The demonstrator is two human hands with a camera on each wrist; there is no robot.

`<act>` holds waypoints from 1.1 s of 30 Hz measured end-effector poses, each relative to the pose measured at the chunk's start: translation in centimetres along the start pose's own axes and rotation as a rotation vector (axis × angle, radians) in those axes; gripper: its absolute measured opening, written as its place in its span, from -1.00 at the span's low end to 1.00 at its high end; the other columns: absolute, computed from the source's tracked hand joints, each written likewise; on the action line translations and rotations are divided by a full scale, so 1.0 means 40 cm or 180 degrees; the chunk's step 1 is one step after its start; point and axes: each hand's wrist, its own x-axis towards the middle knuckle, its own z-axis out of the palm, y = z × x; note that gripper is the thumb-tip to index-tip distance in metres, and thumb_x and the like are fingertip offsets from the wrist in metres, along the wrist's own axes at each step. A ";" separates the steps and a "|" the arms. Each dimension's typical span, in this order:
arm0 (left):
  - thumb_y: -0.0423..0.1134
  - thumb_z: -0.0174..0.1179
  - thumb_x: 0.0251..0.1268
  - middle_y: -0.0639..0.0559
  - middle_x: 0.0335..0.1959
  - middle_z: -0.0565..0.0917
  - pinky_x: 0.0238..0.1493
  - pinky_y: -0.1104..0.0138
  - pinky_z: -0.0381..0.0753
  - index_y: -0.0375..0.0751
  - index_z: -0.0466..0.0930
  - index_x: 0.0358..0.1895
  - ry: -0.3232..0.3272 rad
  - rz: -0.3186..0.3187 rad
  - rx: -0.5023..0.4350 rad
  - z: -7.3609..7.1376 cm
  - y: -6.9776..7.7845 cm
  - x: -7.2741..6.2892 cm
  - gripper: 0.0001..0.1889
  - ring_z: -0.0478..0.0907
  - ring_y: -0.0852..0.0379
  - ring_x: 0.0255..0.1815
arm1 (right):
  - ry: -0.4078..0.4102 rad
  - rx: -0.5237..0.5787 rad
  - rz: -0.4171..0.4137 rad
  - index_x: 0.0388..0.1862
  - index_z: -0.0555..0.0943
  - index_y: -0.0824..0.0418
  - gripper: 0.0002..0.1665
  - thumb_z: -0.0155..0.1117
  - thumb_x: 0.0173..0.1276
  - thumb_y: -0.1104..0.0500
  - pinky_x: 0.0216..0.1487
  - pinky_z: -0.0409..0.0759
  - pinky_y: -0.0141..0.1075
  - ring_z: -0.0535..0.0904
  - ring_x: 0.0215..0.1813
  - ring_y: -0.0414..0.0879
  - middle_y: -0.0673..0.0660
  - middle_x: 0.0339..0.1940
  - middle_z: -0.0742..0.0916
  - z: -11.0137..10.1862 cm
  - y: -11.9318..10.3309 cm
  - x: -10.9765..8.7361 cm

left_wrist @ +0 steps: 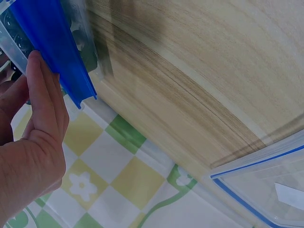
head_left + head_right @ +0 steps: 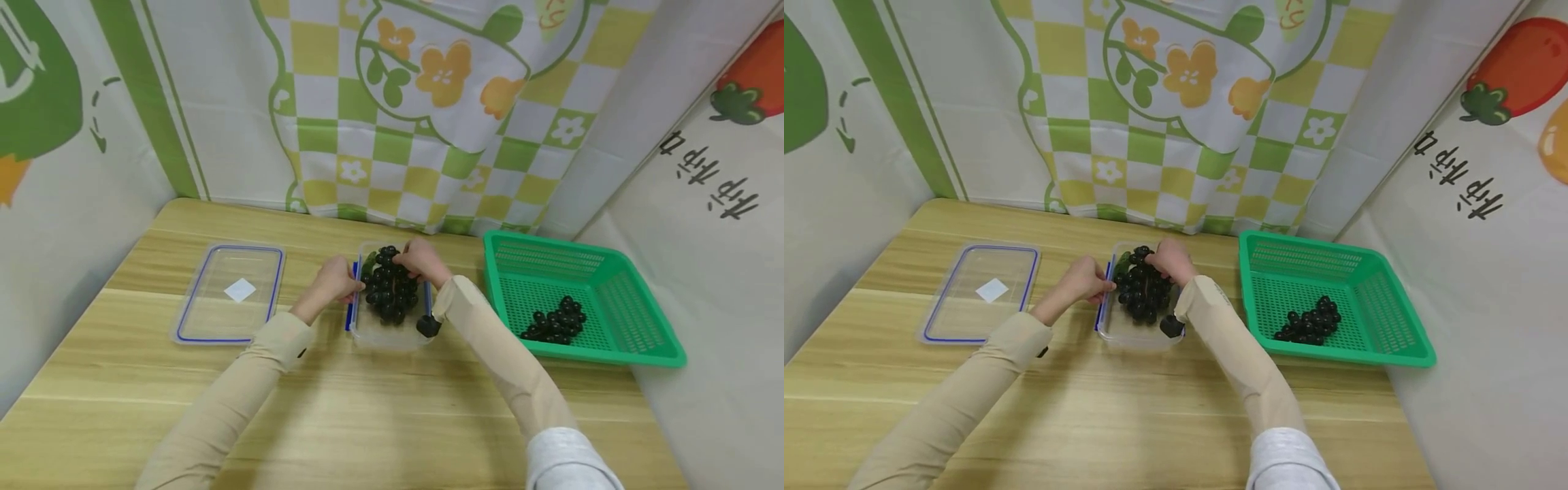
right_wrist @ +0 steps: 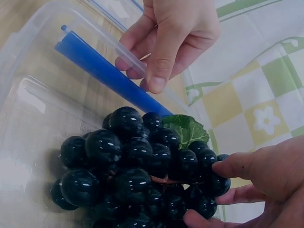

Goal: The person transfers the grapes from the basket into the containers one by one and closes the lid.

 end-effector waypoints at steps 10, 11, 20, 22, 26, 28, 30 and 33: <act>-0.34 0.25 0.19 -0.18 -0.58 0.70 -0.34 0.21 0.77 -0.49 0.67 -0.37 -0.0109 0.0060 0.0011 0.023 0.011 0.010 -0.81 0.61 0.13 -0.69 | -0.0061 0.0197 0.0144 0.00 0.55 0.34 -0.59 0.18 0.37 0.03 -0.16 0.75 -0.05 0.69 -0.30 0.11 0.33 -0.05 0.66 -0.052 0.043 -0.018; -0.34 0.25 0.20 -0.18 -0.59 0.70 -0.34 0.21 0.77 -0.49 0.67 -0.37 -0.0114 0.0073 0.0018 0.022 0.011 0.011 -0.81 0.62 0.11 -0.68 | -0.0048 0.0232 0.0134 0.05 0.53 0.34 -0.56 0.18 0.38 0.04 -0.17 0.75 -0.07 0.70 -0.27 0.13 0.33 0.02 0.65 -0.066 0.049 -0.023; -0.31 0.22 0.24 -0.19 -0.57 0.71 -0.33 0.20 0.77 -0.50 0.67 -0.33 -0.0083 0.0089 0.0051 -0.013 -0.015 0.011 -0.77 0.70 -0.07 -0.49 | 0.0100 0.0582 0.0360 0.23 0.37 0.30 -0.53 0.08 0.43 0.12 -0.23 0.75 -0.20 0.66 -0.31 -0.01 0.26 0.06 0.54 -0.235 0.137 -0.050; -0.30 0.21 0.25 -0.18 -0.57 0.71 -0.32 0.19 0.77 -0.50 0.67 -0.32 -0.0087 0.0045 0.0029 -0.024 -0.021 0.008 -0.76 0.70 -0.06 -0.49 | 0.0135 0.0640 0.0428 0.23 0.35 0.29 -0.54 0.06 0.42 0.13 -0.18 0.74 -0.16 0.66 -0.28 0.00 0.25 -0.02 0.54 -0.270 0.165 -0.055; -0.30 0.19 0.27 -0.12 -0.61 0.69 -0.28 0.17 0.77 -0.52 0.66 -0.28 -0.0116 -0.0011 -0.0040 -0.043 -0.024 0.003 -0.75 0.70 -0.03 -0.50 | 0.0233 0.0549 0.0489 0.21 0.38 0.35 -0.54 0.04 0.41 0.15 -0.11 0.74 -0.11 0.68 -0.25 0.04 0.12 -0.40 0.52 -0.331 0.242 -0.069; -0.30 0.18 0.27 -0.10 -0.62 0.68 -0.27 0.17 0.77 -0.52 0.65 -0.26 -0.0133 -0.0025 -0.0053 -0.048 -0.023 0.004 -0.75 0.70 -0.02 -0.50 | 0.0270 0.0455 0.0543 0.15 0.41 0.36 -0.59 0.04 0.40 0.17 -0.20 0.74 -0.17 0.67 -0.36 -0.03 0.07 -0.51 0.49 -0.354 0.287 -0.079; -0.30 0.18 0.28 -0.10 -0.62 0.68 -0.26 0.17 0.77 -0.53 0.65 -0.24 -0.0144 -0.0019 -0.0054 -0.050 -0.022 0.004 -0.74 0.70 -0.02 -0.50 | 0.0296 0.0369 0.0630 -0.10 0.47 0.33 -0.77 0.04 0.40 0.19 -0.32 0.71 -0.23 0.61 -0.51 -0.12 0.00 -0.63 0.40 -0.371 0.333 -0.092; -0.31 0.17 0.29 -0.10 -0.62 0.68 -0.27 0.18 0.77 -0.55 0.64 -0.22 -0.0170 -0.0028 -0.0044 -0.048 -0.021 0.005 -0.74 0.69 0.01 -0.52 | 0.0288 0.0209 0.0698 -0.42 0.39 0.18 -0.86 0.05 0.37 0.26 -0.42 0.64 -0.28 0.49 -0.62 -0.18 -0.03 -0.69 0.33 -0.386 0.400 -0.110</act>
